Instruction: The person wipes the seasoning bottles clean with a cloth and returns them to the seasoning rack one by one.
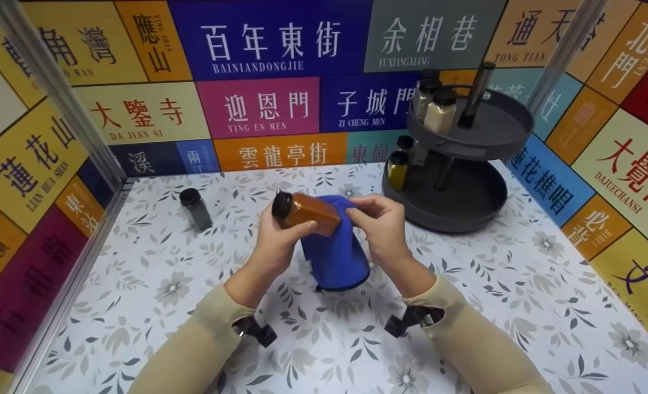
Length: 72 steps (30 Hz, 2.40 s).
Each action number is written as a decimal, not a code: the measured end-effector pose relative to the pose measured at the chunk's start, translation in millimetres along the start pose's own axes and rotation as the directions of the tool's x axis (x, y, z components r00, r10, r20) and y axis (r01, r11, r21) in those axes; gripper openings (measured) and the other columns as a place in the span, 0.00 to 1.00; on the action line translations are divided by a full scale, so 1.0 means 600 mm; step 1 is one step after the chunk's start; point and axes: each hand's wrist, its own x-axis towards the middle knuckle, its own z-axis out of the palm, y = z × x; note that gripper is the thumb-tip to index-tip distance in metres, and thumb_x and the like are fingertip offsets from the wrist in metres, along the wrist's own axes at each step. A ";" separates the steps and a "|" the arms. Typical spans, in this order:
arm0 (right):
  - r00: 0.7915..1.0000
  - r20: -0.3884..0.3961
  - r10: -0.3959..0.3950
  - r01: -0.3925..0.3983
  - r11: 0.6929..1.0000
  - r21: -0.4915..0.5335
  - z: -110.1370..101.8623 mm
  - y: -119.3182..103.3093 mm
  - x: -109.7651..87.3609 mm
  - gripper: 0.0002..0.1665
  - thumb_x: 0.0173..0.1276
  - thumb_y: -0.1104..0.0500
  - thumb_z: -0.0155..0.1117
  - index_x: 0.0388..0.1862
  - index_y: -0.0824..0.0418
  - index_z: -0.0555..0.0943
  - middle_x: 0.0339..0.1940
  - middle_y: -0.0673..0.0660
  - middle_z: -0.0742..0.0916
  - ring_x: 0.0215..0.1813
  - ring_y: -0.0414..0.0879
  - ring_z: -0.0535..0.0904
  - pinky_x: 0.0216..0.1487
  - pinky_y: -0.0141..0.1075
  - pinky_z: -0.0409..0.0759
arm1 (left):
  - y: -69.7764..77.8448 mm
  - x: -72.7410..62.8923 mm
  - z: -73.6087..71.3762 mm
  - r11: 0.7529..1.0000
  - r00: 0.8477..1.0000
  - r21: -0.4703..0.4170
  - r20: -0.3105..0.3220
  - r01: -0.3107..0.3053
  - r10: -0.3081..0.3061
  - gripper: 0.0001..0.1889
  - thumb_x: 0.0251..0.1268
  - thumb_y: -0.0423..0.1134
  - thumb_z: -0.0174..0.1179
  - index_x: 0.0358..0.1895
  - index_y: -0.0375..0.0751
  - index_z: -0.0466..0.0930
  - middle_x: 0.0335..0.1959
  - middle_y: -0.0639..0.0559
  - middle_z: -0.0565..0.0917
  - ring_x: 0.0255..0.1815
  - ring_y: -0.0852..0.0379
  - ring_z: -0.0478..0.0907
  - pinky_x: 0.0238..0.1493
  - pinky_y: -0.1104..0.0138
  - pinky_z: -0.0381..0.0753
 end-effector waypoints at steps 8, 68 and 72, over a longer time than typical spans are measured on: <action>0.995 0.030 0.096 -0.096 0.995 -0.017 -0.002 0.013 0.004 0.09 0.63 0.79 0.68 0.41 0.74 0.89 0.32 0.53 0.92 0.34 0.43 0.90 0.37 0.34 0.90 | -0.016 0.001 0.006 0.999 0.995 -0.039 -0.094 0.019 -0.023 0.31 0.49 0.20 0.70 0.60 0.32 0.72 0.51 0.46 0.84 0.54 0.52 0.83 0.58 0.64 0.84; 0.970 0.155 0.189 -0.206 0.972 0.109 -0.003 0.015 -0.003 0.18 0.67 0.78 0.63 0.37 0.57 0.91 0.35 0.53 0.92 0.37 0.43 0.89 0.41 0.34 0.89 | 0.001 0.002 -0.019 0.962 0.983 0.204 0.063 -0.179 0.170 0.29 0.49 0.29 0.82 0.52 0.36 0.74 0.49 0.50 0.85 0.52 0.53 0.83 0.57 0.64 0.82; 0.958 0.166 0.233 -0.258 0.956 0.143 -0.009 0.006 0.002 0.20 0.68 0.79 0.61 0.36 0.57 0.91 0.35 0.53 0.91 0.37 0.43 0.89 0.40 0.33 0.88 | 0.000 0.003 -0.022 0.970 0.987 0.187 0.056 -0.157 0.149 0.29 0.50 0.31 0.82 0.52 0.37 0.73 0.50 0.50 0.84 0.53 0.52 0.82 0.57 0.64 0.83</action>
